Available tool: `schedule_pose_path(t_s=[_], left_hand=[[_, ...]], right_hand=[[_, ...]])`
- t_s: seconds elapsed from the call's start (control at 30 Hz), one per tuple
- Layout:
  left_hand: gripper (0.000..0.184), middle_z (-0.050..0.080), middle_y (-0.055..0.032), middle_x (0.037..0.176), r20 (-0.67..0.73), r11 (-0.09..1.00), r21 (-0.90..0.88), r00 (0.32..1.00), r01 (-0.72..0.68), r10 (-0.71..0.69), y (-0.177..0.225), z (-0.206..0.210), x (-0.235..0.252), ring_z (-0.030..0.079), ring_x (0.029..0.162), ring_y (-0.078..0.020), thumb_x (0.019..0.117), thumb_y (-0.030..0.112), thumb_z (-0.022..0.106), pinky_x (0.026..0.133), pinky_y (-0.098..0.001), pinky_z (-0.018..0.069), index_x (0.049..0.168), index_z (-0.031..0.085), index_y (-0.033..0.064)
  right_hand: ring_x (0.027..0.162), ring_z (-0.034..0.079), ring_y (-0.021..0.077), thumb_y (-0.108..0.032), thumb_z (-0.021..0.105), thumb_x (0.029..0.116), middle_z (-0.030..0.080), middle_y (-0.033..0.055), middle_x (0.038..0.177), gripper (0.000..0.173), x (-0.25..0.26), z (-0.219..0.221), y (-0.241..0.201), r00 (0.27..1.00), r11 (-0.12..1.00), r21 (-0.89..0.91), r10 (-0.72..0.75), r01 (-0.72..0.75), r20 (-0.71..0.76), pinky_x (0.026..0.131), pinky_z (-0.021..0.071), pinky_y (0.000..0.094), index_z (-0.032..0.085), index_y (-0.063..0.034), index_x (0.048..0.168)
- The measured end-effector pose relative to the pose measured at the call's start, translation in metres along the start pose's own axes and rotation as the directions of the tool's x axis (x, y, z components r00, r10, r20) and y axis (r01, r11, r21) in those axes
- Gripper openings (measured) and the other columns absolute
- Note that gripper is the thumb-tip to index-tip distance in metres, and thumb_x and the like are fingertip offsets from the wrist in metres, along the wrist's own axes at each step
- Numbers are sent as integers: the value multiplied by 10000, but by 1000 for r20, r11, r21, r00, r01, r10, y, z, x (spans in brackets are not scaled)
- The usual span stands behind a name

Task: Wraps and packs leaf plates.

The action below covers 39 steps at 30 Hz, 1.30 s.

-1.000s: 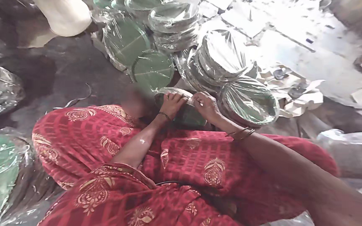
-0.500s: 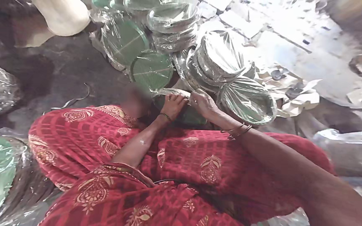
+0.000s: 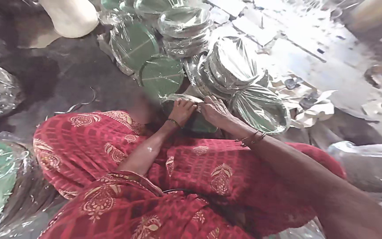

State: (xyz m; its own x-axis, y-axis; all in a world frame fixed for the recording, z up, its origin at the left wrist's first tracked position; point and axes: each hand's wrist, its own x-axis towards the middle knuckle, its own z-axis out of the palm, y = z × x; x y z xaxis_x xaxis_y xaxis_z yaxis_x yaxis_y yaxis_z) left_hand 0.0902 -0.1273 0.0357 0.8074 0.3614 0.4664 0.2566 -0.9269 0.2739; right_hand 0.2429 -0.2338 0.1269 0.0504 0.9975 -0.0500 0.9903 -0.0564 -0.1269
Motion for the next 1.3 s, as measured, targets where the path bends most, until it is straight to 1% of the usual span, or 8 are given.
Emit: schedule_pose_path(t_s=[0.37,0.43,0.57,0.67,0.9,1.13,1.2,1.3], left_hand=[[313,675,-104,1290,32,1000,16,999,4,-5,8,-5,-1,617,1180,-362,962,8,608,1004,-597,437,1221,726,138],[308,683,-124,1282,18,1000,-23,1000,-9,9,9,-3,-2,623,1181,-380,964,5,596,996,-615,440,1217,725,123],[284,700,-125,1261,-54,997,-47,997,-61,59,10,5,-8,640,1153,-387,958,3,609,973,-622,449,1181,744,118],[269,711,-123,1242,-83,993,-39,990,-114,110,16,7,-10,654,1143,-374,932,-8,641,977,-608,457,1151,752,102],[245,687,-127,1255,31,990,5,989,-144,144,21,0,-1,639,1167,-364,939,-4,634,1009,-603,456,1149,727,83],[388,599,-178,1414,16,993,-99,998,64,-63,4,-14,7,551,1313,-403,958,241,694,1103,-615,385,1306,652,74],[486,545,-142,1496,112,986,-138,991,92,-77,-7,-18,15,459,1424,-361,905,218,748,1196,-605,276,1363,628,105],[438,636,-113,1401,213,986,-161,977,35,0,-26,-15,22,548,1358,-312,892,169,740,1164,-589,349,1322,672,116]], right_hand=[[1063,650,394,-235,643,1005,663,180,1135,199,0,12,13,986,979,173,125,-104,-111,875,536,600,718,-76,1100],[1091,636,441,-279,708,957,634,239,1200,359,5,18,19,974,964,218,186,-155,-129,872,532,633,635,-27,1201],[1233,566,459,-279,834,834,514,285,1397,815,25,-2,28,952,886,347,276,-306,136,986,490,637,398,-66,1490],[1148,625,446,-177,738,937,583,318,1316,888,31,-21,27,904,864,402,129,-304,407,975,500,600,178,-97,1620],[1161,630,412,-168,774,900,609,259,1310,673,50,-12,40,904,947,315,-83,-59,418,990,488,618,436,-57,1471],[1151,634,434,-180,803,871,626,260,1284,716,50,1,42,944,928,357,-16,-109,329,976,491,652,430,-56,1469],[1096,651,342,-204,782,885,634,211,1256,743,40,5,40,957,848,506,3,-157,291,944,527,558,383,-89,1501],[1067,648,328,-216,736,943,626,234,1246,797,32,6,29,931,693,648,94,-316,354,925,531,523,278,-177,1594]])
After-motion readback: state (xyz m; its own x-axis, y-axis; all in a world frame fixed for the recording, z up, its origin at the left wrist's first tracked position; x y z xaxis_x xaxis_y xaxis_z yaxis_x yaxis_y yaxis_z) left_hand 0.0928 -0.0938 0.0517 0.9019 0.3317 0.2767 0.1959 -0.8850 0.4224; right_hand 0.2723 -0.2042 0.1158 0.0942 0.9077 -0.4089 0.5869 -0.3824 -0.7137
